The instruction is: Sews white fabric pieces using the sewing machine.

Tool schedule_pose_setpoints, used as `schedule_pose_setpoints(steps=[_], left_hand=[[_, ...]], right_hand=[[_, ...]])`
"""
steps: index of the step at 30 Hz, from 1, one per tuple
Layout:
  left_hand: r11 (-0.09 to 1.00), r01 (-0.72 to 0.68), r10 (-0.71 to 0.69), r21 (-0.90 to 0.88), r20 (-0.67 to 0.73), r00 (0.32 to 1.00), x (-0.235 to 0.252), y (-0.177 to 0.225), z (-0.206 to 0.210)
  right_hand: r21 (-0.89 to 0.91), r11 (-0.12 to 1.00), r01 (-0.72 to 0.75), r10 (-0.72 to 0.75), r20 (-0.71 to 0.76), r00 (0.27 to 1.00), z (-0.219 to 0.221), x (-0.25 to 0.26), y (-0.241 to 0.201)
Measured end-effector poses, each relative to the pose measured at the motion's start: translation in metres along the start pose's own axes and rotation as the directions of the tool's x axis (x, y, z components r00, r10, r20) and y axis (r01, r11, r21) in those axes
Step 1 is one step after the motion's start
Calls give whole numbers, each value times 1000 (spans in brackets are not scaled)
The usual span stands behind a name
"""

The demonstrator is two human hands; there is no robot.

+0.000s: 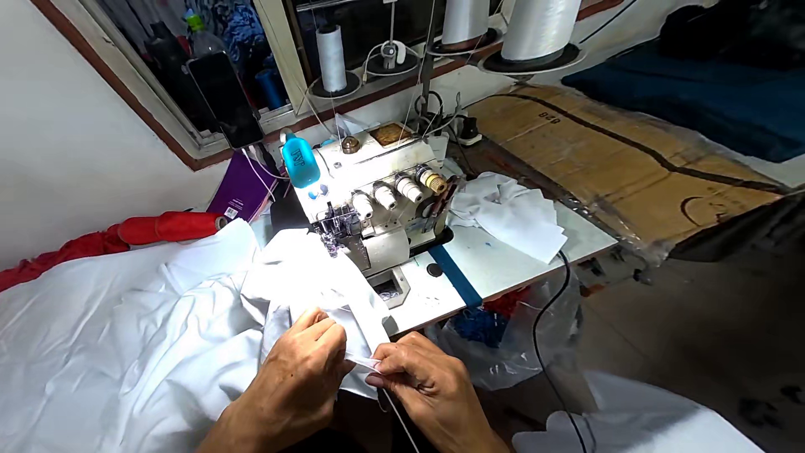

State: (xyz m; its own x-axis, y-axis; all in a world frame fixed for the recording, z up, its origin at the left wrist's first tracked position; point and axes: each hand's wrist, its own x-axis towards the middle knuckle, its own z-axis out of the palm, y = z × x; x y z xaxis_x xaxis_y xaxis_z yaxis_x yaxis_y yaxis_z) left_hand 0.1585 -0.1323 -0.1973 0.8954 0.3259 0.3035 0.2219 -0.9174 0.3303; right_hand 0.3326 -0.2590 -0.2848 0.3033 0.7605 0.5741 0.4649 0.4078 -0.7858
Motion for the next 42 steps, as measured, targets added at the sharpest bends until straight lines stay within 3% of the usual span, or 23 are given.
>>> schedule_pose_setpoints(steps=[4, 9, 12, 15, 17, 21, 23, 26, 29, 31, 33, 35, 38, 40, 42], left_hand=[[999, 24, -20, 42, -91, 996, -5, 5, -1], [996, -41, 44, 74, -41, 998, -17, 19, -8], [996, -70, 73, 58, -52, 996, -22, 29, -21], [1000, -21, 19, -16, -122, 992, -18, 37, -36], [990, -9, -16, -139, -179, 984, -8, 46, -37], [953, -62, 16, -297, -155, 988, 2, 45, -11], [970, 15, -39, -242, -95, 995, -14, 35, -9], [992, 127, -127, 23, -3, 992, -36, 41, -21], [968, 136, -128, 213, -52, 990, -33, 68, -16], [947, 107, -76, 303, -113, 991, -27, 81, -7], [925, 94, -43, 368, -143, 989, -25, 85, -2], [913, 128, -79, 386, -141, 987, -28, 88, -1], [915, 167, -120, 367, -147, 982, -31, 89, 4], [919, 157, -111, 360, -145, 983, -28, 89, 5], [924, 149, -105, 353, -141, 984, -24, 87, 6]], right_hand=[[-16, 997, 75, -74, 9, 997, -2, 4, -6], [33, 993, 109, -110, 24, 994, 1, 11, -13], [115, 992, 45, -39, -53, 998, 10, 19, -14], [-17, 997, -73, 70, -140, 988, 30, 39, -7], [-86, 987, -135, 130, -59, 990, 44, 43, -11], [102, 985, -140, 109, 266, 958, 41, 4, -65], [131, 986, -104, 68, 254, 965, 34, -5, -72], [143, 983, -118, 85, 221, 972, 5, 6, -54], [-73, 984, -165, 167, 26, 986, 10, 26, -38], [-178, 922, -344, 339, -59, 939, 21, 42, -33], [-53, 812, -582, 584, 69, 809, 23, 59, -25], [172, 662, -730, 690, 240, 683, 27, 71, -14], [513, 345, -786, 661, 462, 591, 39, 75, -11], [691, 108, -714, 591, 533, 605, 54, 73, -13], [771, -11, -637, 538, 541, 646, 65, 74, -14]])
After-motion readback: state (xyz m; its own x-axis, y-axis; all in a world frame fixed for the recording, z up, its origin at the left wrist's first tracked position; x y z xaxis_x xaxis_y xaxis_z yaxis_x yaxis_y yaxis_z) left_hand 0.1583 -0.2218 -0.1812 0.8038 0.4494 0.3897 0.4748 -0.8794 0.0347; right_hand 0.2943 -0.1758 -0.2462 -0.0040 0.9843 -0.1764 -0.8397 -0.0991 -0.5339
